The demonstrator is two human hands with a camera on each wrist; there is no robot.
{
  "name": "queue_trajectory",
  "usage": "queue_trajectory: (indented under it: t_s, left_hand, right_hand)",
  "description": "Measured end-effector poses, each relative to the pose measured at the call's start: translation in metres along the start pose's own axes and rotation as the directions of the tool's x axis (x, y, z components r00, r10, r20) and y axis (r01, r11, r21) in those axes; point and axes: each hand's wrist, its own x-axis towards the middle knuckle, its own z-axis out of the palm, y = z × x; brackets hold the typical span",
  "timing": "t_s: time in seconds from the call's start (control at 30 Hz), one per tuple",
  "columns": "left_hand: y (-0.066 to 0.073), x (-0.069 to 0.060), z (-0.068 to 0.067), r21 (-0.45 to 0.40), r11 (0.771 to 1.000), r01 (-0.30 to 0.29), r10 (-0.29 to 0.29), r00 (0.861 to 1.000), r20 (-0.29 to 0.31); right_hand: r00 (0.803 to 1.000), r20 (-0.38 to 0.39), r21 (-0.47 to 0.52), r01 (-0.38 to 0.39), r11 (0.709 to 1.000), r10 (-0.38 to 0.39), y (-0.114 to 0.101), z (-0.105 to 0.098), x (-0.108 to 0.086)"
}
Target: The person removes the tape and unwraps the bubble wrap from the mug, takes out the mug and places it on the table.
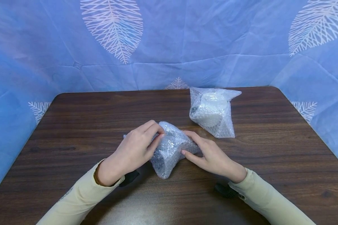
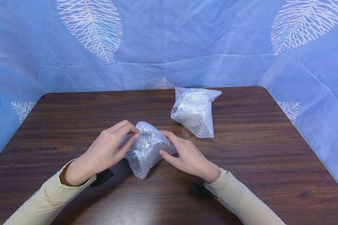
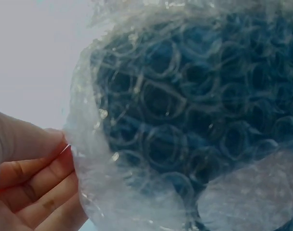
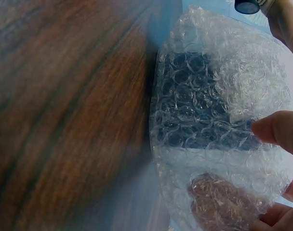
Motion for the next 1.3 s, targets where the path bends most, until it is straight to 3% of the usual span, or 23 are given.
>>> queue_trajectory:
  t_s: [0.13, 0.37, 0.73, 1.3]
  left_hand:
    - [-0.001, 0.000, -0.001, -0.031, 0.999, 0.026, -0.027, 0.999, -0.022]
    - [-0.001, 0.003, -0.003, -0.073, 0.996, 0.052, -0.060, 0.992, -0.112]
    - [-0.002, 0.004, -0.004, -0.143, 0.986, 0.086, -0.109, 0.981, -0.159]
    - [-0.012, 0.005, -0.005, -0.127, 0.977, 0.174, -0.201, 0.948, -0.248]
  right_hand:
    - [1.000, 0.001, 0.005, -0.004, 1.000, 0.004, 0.000, 0.000, 0.000]
    - [0.999, 0.025, 0.011, -0.046, 0.999, 0.045, -0.001, 0.000, -0.002]
    - [0.999, 0.029, 0.015, -0.041, 0.999, 0.041, -0.001, 0.000, -0.002]
    - [0.998, 0.044, 0.014, -0.045, 0.999, 0.044, 0.000, 0.001, -0.003]
